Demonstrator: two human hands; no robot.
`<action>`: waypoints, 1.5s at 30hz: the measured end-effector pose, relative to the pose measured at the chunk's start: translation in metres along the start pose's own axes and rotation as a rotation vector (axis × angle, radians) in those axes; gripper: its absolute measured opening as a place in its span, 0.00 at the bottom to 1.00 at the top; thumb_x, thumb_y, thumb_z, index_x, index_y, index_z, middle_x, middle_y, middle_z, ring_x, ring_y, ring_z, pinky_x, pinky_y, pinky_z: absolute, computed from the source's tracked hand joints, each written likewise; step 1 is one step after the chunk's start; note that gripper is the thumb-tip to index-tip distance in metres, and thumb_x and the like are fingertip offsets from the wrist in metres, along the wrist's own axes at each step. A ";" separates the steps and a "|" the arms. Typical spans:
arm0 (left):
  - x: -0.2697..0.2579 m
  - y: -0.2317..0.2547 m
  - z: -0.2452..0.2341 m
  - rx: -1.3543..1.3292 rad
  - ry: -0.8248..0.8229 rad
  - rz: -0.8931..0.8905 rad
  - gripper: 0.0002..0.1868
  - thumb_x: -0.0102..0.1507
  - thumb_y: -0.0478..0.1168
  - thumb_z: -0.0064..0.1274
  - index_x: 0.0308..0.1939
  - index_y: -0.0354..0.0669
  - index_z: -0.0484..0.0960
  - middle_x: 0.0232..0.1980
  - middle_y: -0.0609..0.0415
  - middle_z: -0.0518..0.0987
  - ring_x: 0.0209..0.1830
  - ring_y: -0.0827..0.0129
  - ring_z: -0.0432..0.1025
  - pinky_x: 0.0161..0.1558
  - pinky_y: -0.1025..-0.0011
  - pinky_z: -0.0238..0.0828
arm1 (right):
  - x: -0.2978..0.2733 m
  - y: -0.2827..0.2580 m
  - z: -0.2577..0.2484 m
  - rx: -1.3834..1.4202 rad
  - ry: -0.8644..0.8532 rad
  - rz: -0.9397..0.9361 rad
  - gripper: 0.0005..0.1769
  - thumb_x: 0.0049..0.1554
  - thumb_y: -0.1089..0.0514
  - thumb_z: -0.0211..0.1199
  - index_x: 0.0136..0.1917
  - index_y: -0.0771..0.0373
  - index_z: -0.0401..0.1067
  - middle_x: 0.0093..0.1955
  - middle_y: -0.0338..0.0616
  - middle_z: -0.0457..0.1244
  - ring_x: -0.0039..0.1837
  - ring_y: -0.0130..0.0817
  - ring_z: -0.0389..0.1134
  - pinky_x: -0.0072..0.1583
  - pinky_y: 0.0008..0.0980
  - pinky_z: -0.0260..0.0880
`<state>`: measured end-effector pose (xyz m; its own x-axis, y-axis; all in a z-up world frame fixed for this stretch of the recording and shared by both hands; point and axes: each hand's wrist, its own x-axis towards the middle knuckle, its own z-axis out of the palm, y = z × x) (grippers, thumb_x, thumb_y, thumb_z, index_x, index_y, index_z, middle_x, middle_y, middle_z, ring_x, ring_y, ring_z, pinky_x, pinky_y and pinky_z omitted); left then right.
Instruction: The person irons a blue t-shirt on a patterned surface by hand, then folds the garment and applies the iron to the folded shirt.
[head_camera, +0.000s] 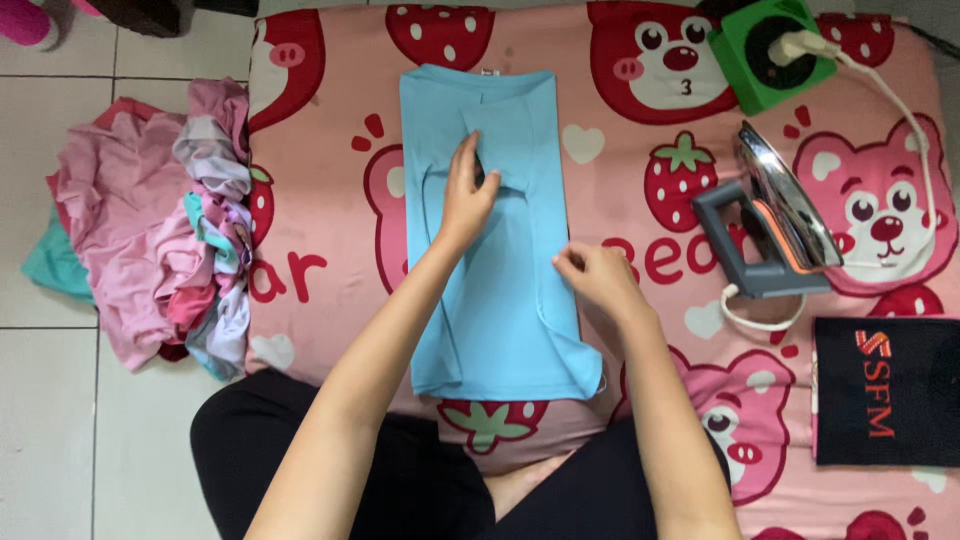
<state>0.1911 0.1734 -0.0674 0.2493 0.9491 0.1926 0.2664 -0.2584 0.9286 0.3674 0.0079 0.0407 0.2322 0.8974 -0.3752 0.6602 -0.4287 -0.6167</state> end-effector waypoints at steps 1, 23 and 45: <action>-0.011 0.006 -0.004 -0.034 -0.003 -0.050 0.35 0.64 0.38 0.53 0.75 0.41 0.61 0.76 0.40 0.63 0.67 0.51 0.69 0.63 0.63 0.69 | -0.010 -0.002 -0.004 -0.050 -0.079 0.019 0.19 0.55 0.43 0.65 0.45 0.62 0.78 0.38 0.49 0.71 0.41 0.40 0.73 0.47 0.39 0.71; -0.169 0.079 -0.050 0.128 -0.332 -0.054 0.31 0.63 0.40 0.54 0.70 0.41 0.67 0.66 0.43 0.70 0.49 0.59 0.76 0.51 0.64 0.75 | -0.119 -0.002 0.063 -0.350 -0.265 0.025 0.23 0.55 0.40 0.67 0.55 0.58 0.72 0.45 0.56 0.71 0.51 0.53 0.73 0.54 0.49 0.71; 0.047 0.014 -0.074 0.523 -0.149 0.292 0.28 0.60 0.38 0.60 0.64 0.34 0.75 0.67 0.42 0.75 0.66 0.47 0.67 0.67 0.55 0.64 | 0.167 0.005 0.011 0.077 0.556 -0.517 0.15 0.59 0.63 0.61 0.60 0.64 0.73 0.53 0.57 0.66 0.56 0.55 0.68 0.57 0.48 0.69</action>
<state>0.1380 0.2278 -0.0218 0.4980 0.8003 0.3339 0.5797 -0.5937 0.5581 0.4018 0.1545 -0.0321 0.2462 0.8978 0.3651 0.7354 0.0723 -0.6738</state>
